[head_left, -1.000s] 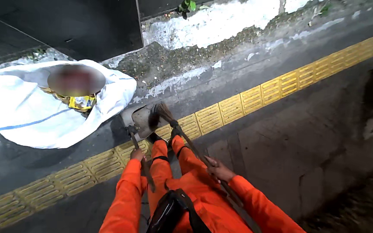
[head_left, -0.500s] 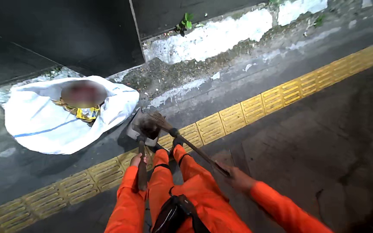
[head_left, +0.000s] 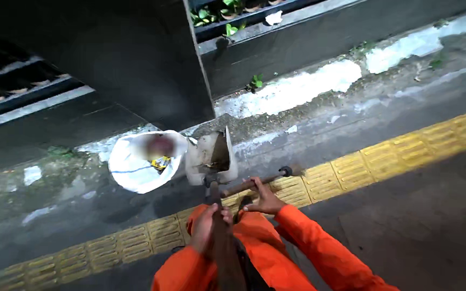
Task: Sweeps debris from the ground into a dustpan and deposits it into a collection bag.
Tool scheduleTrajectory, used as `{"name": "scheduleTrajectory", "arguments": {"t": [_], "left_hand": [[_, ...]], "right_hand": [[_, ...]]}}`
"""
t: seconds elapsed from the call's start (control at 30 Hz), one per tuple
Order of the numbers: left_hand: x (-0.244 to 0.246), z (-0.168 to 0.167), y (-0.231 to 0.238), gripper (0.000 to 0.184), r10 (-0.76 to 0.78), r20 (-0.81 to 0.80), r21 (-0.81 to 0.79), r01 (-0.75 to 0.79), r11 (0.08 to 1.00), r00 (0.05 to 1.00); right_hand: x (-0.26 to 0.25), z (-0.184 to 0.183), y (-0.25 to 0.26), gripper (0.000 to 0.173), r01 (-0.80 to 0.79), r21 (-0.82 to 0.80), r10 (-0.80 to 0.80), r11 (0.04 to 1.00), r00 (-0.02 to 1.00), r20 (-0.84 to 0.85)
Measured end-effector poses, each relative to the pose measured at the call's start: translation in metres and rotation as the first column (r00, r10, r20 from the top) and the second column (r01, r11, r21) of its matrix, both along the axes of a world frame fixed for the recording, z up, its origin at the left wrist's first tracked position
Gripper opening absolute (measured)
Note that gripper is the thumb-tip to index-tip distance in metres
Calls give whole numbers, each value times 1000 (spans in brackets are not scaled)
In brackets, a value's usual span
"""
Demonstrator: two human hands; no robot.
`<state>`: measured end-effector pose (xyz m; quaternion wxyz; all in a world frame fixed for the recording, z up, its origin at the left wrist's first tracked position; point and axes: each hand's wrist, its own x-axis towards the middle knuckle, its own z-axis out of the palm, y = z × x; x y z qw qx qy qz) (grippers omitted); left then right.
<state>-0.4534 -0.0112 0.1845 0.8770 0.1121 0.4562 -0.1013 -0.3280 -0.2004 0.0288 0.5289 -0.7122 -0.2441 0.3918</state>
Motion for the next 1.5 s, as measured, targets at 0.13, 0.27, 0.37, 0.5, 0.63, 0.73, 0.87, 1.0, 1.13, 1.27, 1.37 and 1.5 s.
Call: {"name": "scheduleTrajectory", "arguments": {"t": [0.13, 0.27, 0.37, 0.5, 0.63, 0.73, 0.87, 1.0, 1.13, 1.27, 1.37, 1.5], "left_hand": [[47, 89, -44, 33, 81, -57, 89, -76, 993, 995], [28, 113, 5, 28, -256, 192, 60, 249, 967, 947], [0, 66, 120, 32, -570, 260, 336, 480, 810, 780], [-31, -105, 331, 36, -90, -461, 832, 465, 302, 883], [-57, -242, 483, 103, 50, -815, 578, 804, 136, 578], [-67, -278, 508, 57, -131, -841, 495, 844, 205, 525], [-60, -271, 503, 42, -133, -774, 537, 752, 383, 620], [-52, -270, 499, 42, -30, -695, 607, 609, 510, 718], [-16, -265, 494, 43, -68, -637, 659, 587, 470, 768], [1, -271, 466, 44, -149, -639, 652, 634, 417, 755], [31, -261, 427, 45, -108, -623, 666, 598, 445, 775], [60, -244, 357, 51, -132, -640, 682, 639, 356, 757]], "right_hand": [[-31, 15, 99, 114, 348, 316, -379, 883, 925, 40], [-29, 52, 145, 65, 578, 556, -526, 597, 806, -273], [-13, 43, 155, 63, 290, 696, -442, 657, 896, 45], [-8, 71, 193, 62, 207, 650, -285, 732, 958, 16], [-1, 93, 266, 52, 243, 596, -213, 765, 969, -122], [0, 87, 330, 42, 351, 425, -283, 835, 935, -215], [10, 76, 438, 49, 550, -5, -544, 835, 824, -156], [10, 88, 483, 40, 505, -85, -497, 859, 862, 104], [31, 103, 491, 39, 492, -200, -470, 847, 870, 147], [46, 113, 460, 40, 542, -246, -535, 804, 839, 100], [76, 110, 410, 40, 627, -245, -629, 740, 773, 80], [118, 81, 280, 43, 789, -81, -792, 609, 599, -118]]}}
